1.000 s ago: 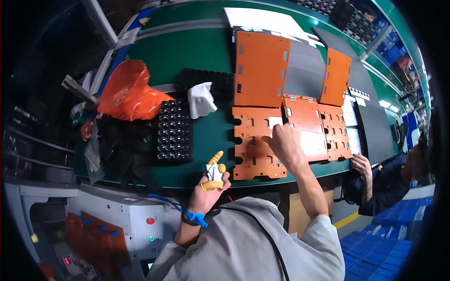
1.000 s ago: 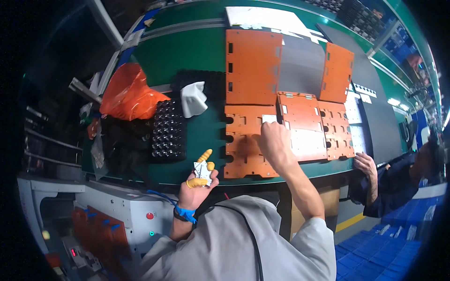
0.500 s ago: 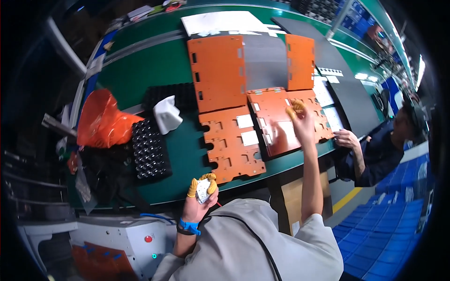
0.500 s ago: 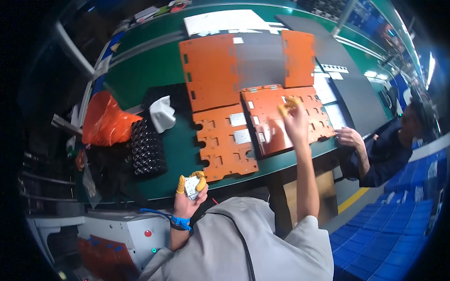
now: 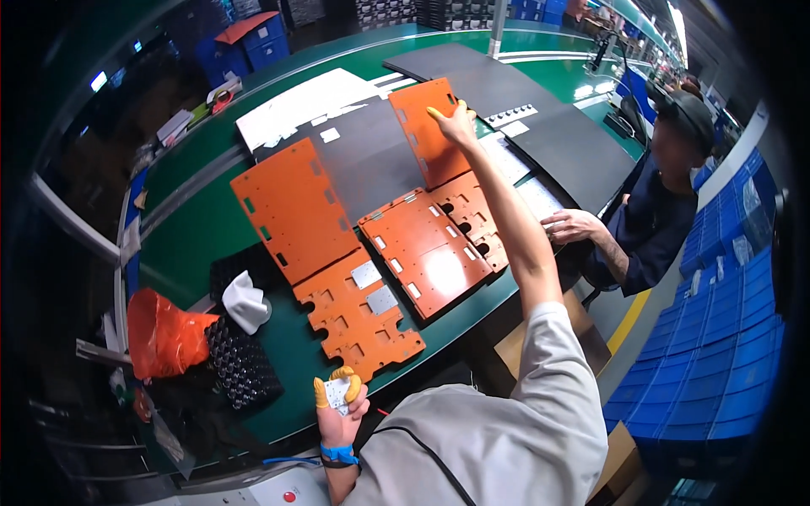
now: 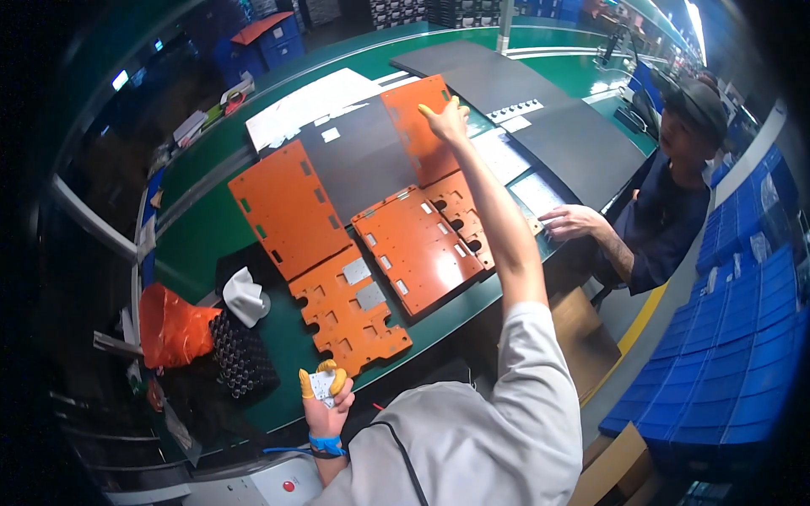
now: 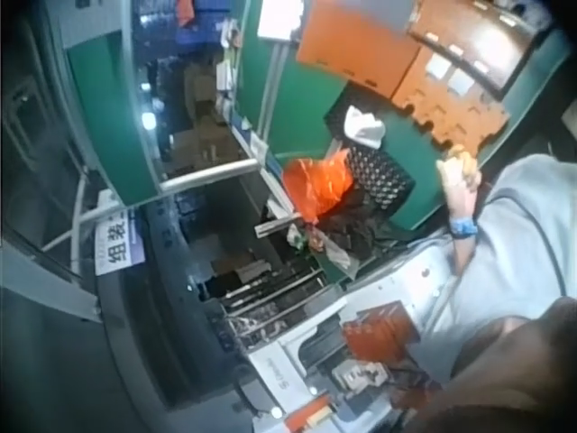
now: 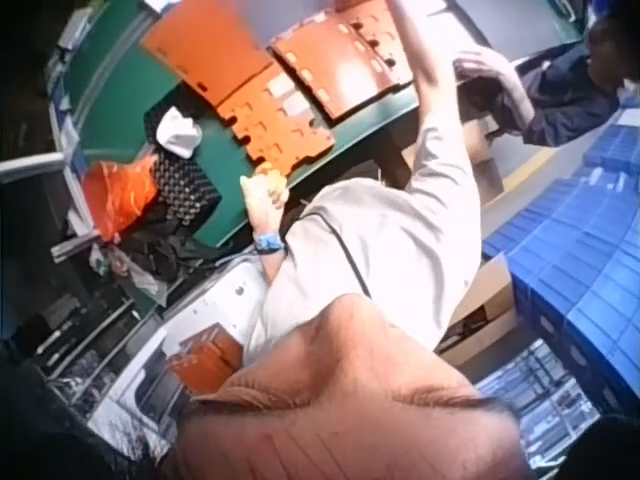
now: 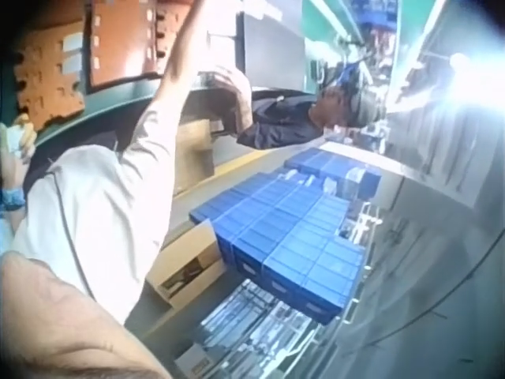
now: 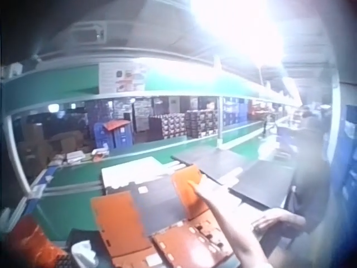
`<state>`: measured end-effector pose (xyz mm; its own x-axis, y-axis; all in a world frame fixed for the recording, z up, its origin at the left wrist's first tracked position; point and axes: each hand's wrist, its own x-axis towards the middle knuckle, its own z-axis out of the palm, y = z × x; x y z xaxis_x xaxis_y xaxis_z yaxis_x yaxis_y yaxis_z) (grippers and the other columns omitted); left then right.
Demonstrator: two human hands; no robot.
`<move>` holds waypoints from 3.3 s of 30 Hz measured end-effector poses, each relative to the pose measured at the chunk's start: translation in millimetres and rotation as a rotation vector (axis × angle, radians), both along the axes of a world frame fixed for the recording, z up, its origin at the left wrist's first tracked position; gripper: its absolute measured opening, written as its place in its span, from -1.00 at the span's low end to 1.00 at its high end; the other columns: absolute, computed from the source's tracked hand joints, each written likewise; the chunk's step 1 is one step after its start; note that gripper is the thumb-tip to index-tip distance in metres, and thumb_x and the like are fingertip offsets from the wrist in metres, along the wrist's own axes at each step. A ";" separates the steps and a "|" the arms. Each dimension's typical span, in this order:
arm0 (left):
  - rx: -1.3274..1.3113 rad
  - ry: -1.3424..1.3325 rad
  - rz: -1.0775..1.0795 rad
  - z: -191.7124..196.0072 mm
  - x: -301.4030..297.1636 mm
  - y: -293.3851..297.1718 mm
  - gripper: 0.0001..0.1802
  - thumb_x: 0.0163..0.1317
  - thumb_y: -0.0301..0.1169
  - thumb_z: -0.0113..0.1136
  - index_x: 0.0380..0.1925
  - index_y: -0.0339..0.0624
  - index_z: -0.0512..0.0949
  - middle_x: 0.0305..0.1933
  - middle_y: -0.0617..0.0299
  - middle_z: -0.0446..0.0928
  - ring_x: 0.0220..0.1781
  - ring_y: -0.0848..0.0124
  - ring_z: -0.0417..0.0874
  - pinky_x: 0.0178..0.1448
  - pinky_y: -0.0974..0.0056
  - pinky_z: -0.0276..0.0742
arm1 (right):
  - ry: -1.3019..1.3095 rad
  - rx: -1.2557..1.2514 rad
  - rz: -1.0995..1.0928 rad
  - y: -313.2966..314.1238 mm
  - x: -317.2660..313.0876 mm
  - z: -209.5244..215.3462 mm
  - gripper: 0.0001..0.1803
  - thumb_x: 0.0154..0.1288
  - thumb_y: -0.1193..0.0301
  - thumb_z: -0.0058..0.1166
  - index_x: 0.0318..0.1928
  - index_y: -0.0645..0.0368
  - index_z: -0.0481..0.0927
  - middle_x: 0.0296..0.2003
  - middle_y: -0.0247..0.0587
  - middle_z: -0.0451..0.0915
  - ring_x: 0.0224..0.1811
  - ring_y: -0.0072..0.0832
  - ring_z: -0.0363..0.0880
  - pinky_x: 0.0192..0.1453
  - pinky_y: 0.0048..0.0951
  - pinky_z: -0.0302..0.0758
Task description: Apply adhesive labels to orange plastic panels and place them into an assembly machine.
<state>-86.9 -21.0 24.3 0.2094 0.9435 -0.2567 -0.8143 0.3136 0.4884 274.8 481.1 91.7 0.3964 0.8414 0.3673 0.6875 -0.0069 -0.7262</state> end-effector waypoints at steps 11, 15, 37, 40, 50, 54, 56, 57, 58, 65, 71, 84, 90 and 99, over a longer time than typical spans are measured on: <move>-0.038 0.009 0.020 -5.2 3.6 0.9 -0.39 0.44 0.21 0.03 -0.01 -0.14 0.60 -0.48 0.32 0.23 -0.51 0.48 0.17 -0.54 0.40 0.03 | 0.182 -0.087 0.359 -27.6 73.3 65.9 -0.10 0.19 -0.04 0.46 0.30 0.41 0.47 0.09 0.00 0.65 0.15 -0.33 0.62 0.23 -0.36 0.53; -0.013 0.022 -0.014 -5.9 5.3 4.2 -0.40 0.45 0.20 0.03 -0.01 -0.15 0.60 -0.48 0.32 0.23 -0.51 0.48 0.17 -0.53 0.40 0.04 | 0.217 -0.063 0.493 -87.6 121.5 64.6 -0.41 0.21 0.29 0.42 0.21 0.29 0.59 -0.02 -0.12 0.73 0.03 -0.43 0.69 0.16 -0.39 0.57; -0.034 0.068 -0.265 -3.2 38.4 17.9 -0.34 0.48 0.20 -0.01 0.08 -0.22 0.57 -0.39 0.30 0.33 -0.45 0.51 0.18 -0.45 0.43 0.10 | -0.320 -0.074 0.384 -302.1 133.8 -65.7 -0.20 0.02 0.52 0.38 0.36 0.14 0.48 0.36 -0.05 0.45 0.46 -0.11 0.35 0.52 -0.17 0.33; -0.041 0.076 -0.260 -3.7 38.5 17.5 -0.34 0.48 0.20 -0.02 0.08 -0.22 0.58 -0.38 0.30 0.33 -0.45 0.51 0.18 -0.44 0.43 0.10 | -0.314 -0.085 0.403 -305.6 135.2 -64.9 -0.19 0.03 0.45 0.43 0.37 0.14 0.47 0.40 -0.06 0.42 0.48 -0.11 0.33 0.52 -0.17 0.33; -0.053 0.098 -0.222 -2.7 33.3 20.6 -0.34 0.49 0.19 -0.03 0.09 -0.22 0.58 -0.37 0.28 0.35 -0.45 0.50 0.20 -0.44 0.43 0.11 | -0.377 -0.152 0.489 -312.5 139.4 -49.4 -0.09 0.02 0.07 0.52 0.32 0.29 0.50 0.41 0.00 0.41 0.50 -0.07 0.29 0.54 -0.13 0.28; -0.055 0.113 -0.228 -3.7 33.4 24.4 -0.32 0.45 0.22 0.00 0.07 -0.20 0.62 -0.38 0.26 0.37 -0.46 0.47 0.22 -0.46 0.41 0.11 | -0.233 -0.058 0.409 -300.1 133.9 -47.1 -0.25 0.18 0.08 0.45 0.23 0.33 0.54 0.30 0.03 0.49 0.37 -0.01 0.45 0.42 -0.12 0.41; -0.055 0.113 -0.252 -4.4 36.1 27.9 -0.32 0.46 0.21 0.00 0.08 -0.21 0.62 -0.38 0.25 0.38 -0.45 0.47 0.22 -0.46 0.41 0.11 | -0.153 -0.166 0.275 -280.0 125.7 -50.2 -0.30 0.26 0.06 0.38 0.19 0.35 0.55 0.28 0.09 0.48 0.30 0.03 0.50 0.34 -0.11 0.46; -0.054 0.113 -0.261 -4.5 37.7 29.2 -0.32 0.46 0.21 -0.01 0.08 -0.21 0.62 -0.38 0.25 0.38 -0.45 0.46 0.22 -0.45 0.41 0.12 | -0.100 -0.188 0.214 -269.4 121.1 -52.8 -0.33 0.29 0.04 0.34 0.17 0.36 0.56 0.27 0.12 0.48 0.27 0.05 0.53 0.30 -0.10 0.48; -0.053 0.105 -0.271 -4.4 39.5 30.4 -0.32 0.47 0.20 -0.02 0.09 -0.23 0.61 -0.37 0.25 0.38 -0.45 0.46 0.22 -0.45 0.41 0.12 | -0.215 -0.159 0.124 -257.0 111.7 -58.3 -0.27 0.32 -0.05 0.28 0.14 0.41 0.55 0.14 0.26 0.54 0.15 0.09 0.60 0.20 -0.05 0.53; -0.030 0.063 -0.287 -1.2 49.5 36.7 -0.32 0.46 0.21 -0.01 0.12 -0.22 0.58 -0.36 0.30 0.35 -0.43 0.51 0.20 -0.42 0.42 0.11 | 0.001 -0.641 0.199 -183.2 125.6 -52.6 -0.26 0.05 -0.26 0.41 -0.39 0.32 0.77 -0.39 0.05 0.75 -0.32 -0.17 0.76 -0.10 -0.20 0.64; -0.037 0.085 -0.237 0.9 47.7 35.3 -0.30 0.42 0.23 0.04 0.08 -0.23 0.60 -0.40 0.25 0.35 -0.44 0.46 0.21 -0.45 0.39 0.13 | -0.084 -0.801 0.216 -173.6 140.7 -46.9 -0.11 -0.13 -0.43 0.43 -0.31 0.27 0.79 -0.35 -0.04 0.73 -0.26 -0.21 0.70 -0.14 -0.16 0.55; -0.004 0.085 -0.215 1.8 36.5 38.0 -0.34 0.43 0.22 0.05 0.09 -0.18 0.60 -0.37 0.26 0.39 -0.45 0.46 0.20 -0.46 0.41 0.09 | 0.189 -0.520 0.442 -215.7 136.6 19.9 -0.56 0.25 0.13 0.44 -0.30 0.32 0.66 -0.52 -0.44 0.53 -0.48 -0.65 0.45 -0.42 -0.44 0.39; 0.007 0.071 -0.216 1.4 35.3 36.1 -0.34 0.43 0.22 0.05 0.07 -0.17 0.59 -0.38 0.26 0.37 -0.46 0.47 0.20 -0.48 0.41 0.08 | 0.262 -0.267 0.388 -321.9 145.5 61.9 -0.62 0.26 0.24 0.42 -0.16 0.34 0.66 -0.33 -0.39 0.59 -0.25 -0.68 0.47 -0.16 -0.50 0.47; -0.007 0.071 -0.351 5.0 45.0 47.6 -0.42 0.45 0.22 0.03 -0.03 -0.09 0.59 -0.40 0.30 0.31 -0.47 0.47 0.18 -0.49 0.41 0.08 | 0.894 0.051 -0.059 -579.9 108.2 8.5 -0.63 0.39 0.30 0.26 0.09 0.26 0.61 -0.32 -0.52 0.64 -0.46 -0.84 0.46 -0.48 -0.74 0.25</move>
